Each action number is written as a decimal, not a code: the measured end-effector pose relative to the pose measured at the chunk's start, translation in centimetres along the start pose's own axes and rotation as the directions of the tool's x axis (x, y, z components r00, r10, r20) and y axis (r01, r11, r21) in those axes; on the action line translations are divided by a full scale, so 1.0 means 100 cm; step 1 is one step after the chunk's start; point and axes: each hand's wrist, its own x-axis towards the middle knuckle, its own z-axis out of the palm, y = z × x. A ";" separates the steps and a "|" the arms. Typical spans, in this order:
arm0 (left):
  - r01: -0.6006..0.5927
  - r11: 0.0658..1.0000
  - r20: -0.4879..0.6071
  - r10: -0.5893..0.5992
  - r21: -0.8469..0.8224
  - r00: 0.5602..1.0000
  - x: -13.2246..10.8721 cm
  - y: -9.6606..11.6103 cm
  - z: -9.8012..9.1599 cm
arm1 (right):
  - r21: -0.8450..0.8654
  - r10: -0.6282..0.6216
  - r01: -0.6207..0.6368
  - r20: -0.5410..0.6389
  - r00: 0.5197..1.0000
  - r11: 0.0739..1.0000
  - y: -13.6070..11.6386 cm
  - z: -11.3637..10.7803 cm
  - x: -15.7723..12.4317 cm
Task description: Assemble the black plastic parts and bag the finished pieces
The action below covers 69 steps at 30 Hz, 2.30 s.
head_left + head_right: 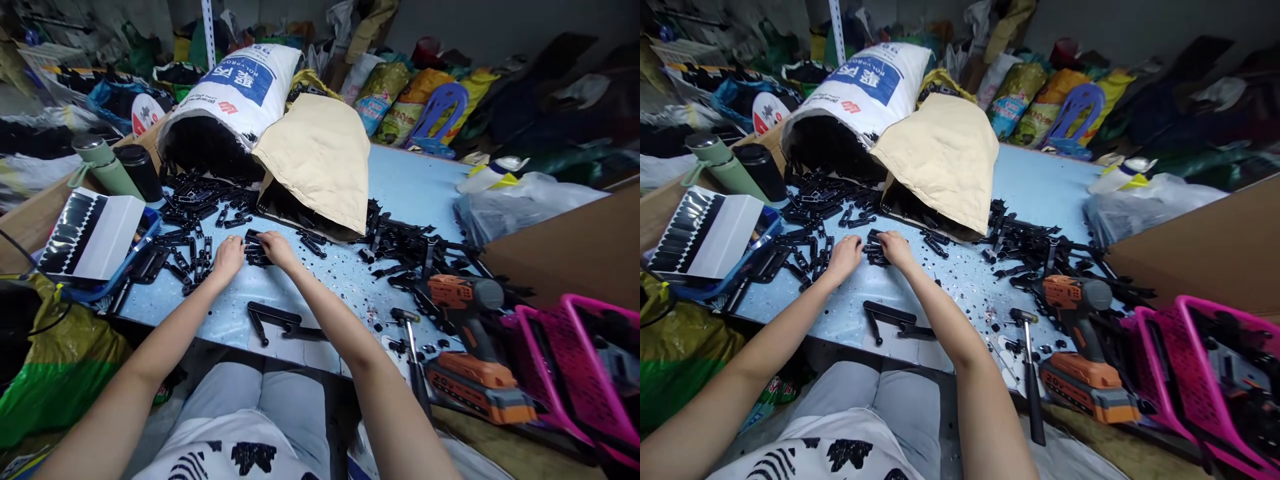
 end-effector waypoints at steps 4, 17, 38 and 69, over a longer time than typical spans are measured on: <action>-0.029 0.984 -0.114 0.008 -0.177 0.993 -0.053 -0.024 -0.021 | -0.086 0.080 -0.069 0.126 0.989 0.994 -0.036 0.005 0.031; -0.327 0.940 0.042 0.332 -0.101 0.942 -0.125 0.008 -0.012 | 0.188 0.048 -0.037 -0.054 0.997 0.982 -0.054 -0.043 -0.027; -0.312 0.931 -0.194 0.276 -0.191 0.941 -0.144 0.005 0.010 | -0.002 0.140 -0.142 0.189 0.972 0.990 -0.029 -0.060 -0.206; -0.639 0.763 0.140 0.646 -0.097 0.751 -0.140 0.055 0.012 | 0.120 -0.034 0.082 -0.356 0.934 0.989 -0.030 0.002 -0.249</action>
